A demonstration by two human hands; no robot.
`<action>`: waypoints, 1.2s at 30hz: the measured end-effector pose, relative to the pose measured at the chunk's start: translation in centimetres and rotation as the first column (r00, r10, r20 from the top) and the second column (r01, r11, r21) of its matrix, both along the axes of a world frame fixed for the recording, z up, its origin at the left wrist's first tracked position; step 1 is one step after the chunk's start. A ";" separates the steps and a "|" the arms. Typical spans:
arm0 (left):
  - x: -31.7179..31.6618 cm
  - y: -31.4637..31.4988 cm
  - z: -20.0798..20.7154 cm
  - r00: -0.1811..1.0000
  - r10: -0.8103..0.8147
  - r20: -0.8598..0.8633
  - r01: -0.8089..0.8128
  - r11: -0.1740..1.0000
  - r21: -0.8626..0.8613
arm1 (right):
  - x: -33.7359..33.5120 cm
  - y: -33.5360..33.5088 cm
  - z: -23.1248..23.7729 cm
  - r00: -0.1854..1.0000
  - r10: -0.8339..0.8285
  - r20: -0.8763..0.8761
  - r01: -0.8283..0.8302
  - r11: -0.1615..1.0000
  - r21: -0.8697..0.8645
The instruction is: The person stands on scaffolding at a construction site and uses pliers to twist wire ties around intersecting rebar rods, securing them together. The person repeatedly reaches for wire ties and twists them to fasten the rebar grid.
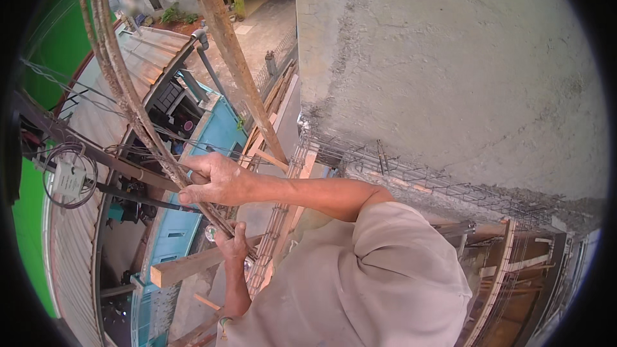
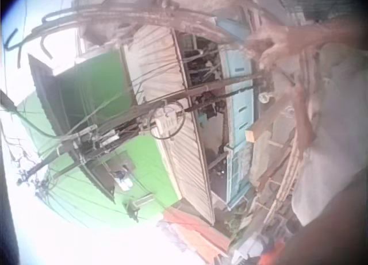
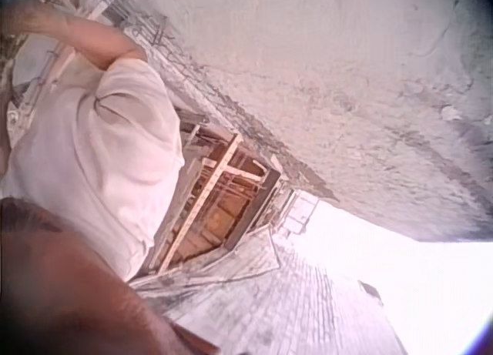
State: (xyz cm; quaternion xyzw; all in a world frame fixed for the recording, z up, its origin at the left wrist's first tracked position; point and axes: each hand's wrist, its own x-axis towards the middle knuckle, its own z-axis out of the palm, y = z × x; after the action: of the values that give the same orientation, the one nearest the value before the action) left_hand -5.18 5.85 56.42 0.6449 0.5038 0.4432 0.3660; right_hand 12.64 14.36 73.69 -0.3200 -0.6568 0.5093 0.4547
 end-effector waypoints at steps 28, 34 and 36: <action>33.4 9.7 -40.2 0.029 -0.820 -0.572 0.660 0.445 -0.605 | 37.9 -17.1 -58.1 0.093 -0.978 0.187 0.127 -0.174 -0.976; 35.6 8.6 -51.5 0.148 -0.777 -0.612 0.678 0.530 -0.509 | 40.1 -18.3 -69.1 0.100 -0.976 0.192 0.080 -0.185 -0.980; 35.2 8.7 -54.4 0.138 -0.754 -0.643 0.622 0.571 -0.535 | 39.6 -17.8 -71.6 0.097 -0.953 0.286 0.053 -0.282 -0.958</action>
State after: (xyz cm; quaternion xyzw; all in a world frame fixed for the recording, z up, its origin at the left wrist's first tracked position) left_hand 30.01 14.53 1.98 0.8980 0.2862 -0.1730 0.2859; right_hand 52.22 -3.49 2.09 -0.5752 0.3476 0.4893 0.5558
